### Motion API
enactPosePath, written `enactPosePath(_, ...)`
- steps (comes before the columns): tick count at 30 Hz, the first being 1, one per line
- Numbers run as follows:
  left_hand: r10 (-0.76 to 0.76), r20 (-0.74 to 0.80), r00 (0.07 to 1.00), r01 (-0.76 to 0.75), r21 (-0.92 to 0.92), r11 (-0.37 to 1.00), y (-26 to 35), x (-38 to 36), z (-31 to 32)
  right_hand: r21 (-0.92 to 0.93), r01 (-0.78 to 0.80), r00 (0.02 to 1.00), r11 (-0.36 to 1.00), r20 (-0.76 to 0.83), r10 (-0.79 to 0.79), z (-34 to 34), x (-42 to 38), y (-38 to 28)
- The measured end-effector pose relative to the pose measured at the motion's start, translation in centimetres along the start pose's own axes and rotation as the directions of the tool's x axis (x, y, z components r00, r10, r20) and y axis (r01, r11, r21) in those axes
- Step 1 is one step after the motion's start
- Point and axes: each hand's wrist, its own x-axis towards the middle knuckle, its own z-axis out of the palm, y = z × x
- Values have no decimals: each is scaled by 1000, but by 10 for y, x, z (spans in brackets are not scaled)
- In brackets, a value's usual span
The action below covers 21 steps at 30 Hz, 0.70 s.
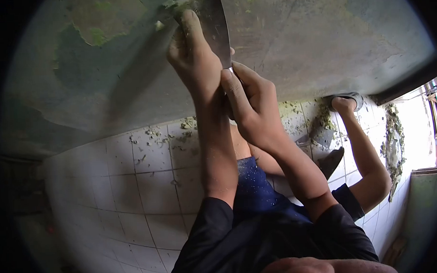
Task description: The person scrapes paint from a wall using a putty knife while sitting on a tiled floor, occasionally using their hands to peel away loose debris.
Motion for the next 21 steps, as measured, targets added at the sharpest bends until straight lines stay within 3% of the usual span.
enactPosePath(1, 61, 7, 998, -61, -4, 998, -3, 3, -1, -4, 0, 1000, 1000, 2, 0, -2, -2, 7)
enactPosePath(3, 22, 31, 999, -21, -16, 1000, -17, -5, -3, -36, 36, 999, 999, -27, -37, -10, -11, 20)
enactPosePath(5, -64, 9, 998, 63, 85, 994, -47, -9, -3, 130, -165, 986, 978, 7, 165, -19, -19, 14)
enactPosePath(7, 196, -38, 980, -193, 78, 978, -35, 9, 8, -3, -48, 999, 999, -3, 48, -17, -3, 7)
enactPosePath(9, -121, 12, 993, 121, 19, 993, 12, 3, 12, 92, -97, 995, 991, 14, 96, -13, -4, -8)
enactPosePath(10, -64, 22, 998, 64, 0, 998, 10, 1, 14, 187, -98, 995, 978, 39, 92, -11, -1, -13)
enactPosePath(13, 60, -5, 998, -59, 123, 991, -31, -5, 13, 222, -202, 979, 954, 65, 193, -26, -14, -5)
enactPosePath(15, 101, -10, 995, -100, 76, 992, -24, -1, 19, 232, -202, 979, 951, 85, 187, -27, -4, -8)
enactPosePath(17, 48, 4, 999, -48, -54, 997, 4, 13, 25, 117, -35, 999, 993, 23, 33, -18, 11, -17)
enactPosePath(18, 157, 10, 988, -156, -23, 987, 2, 19, 23, 203, -92, 995, 975, 55, 82, -16, 6, -28)
enactPosePath(21, 179, -20, 984, -176, 107, 979, -7, -2, 22, 211, -136, 991, 968, 34, 132, -24, -8, -21)
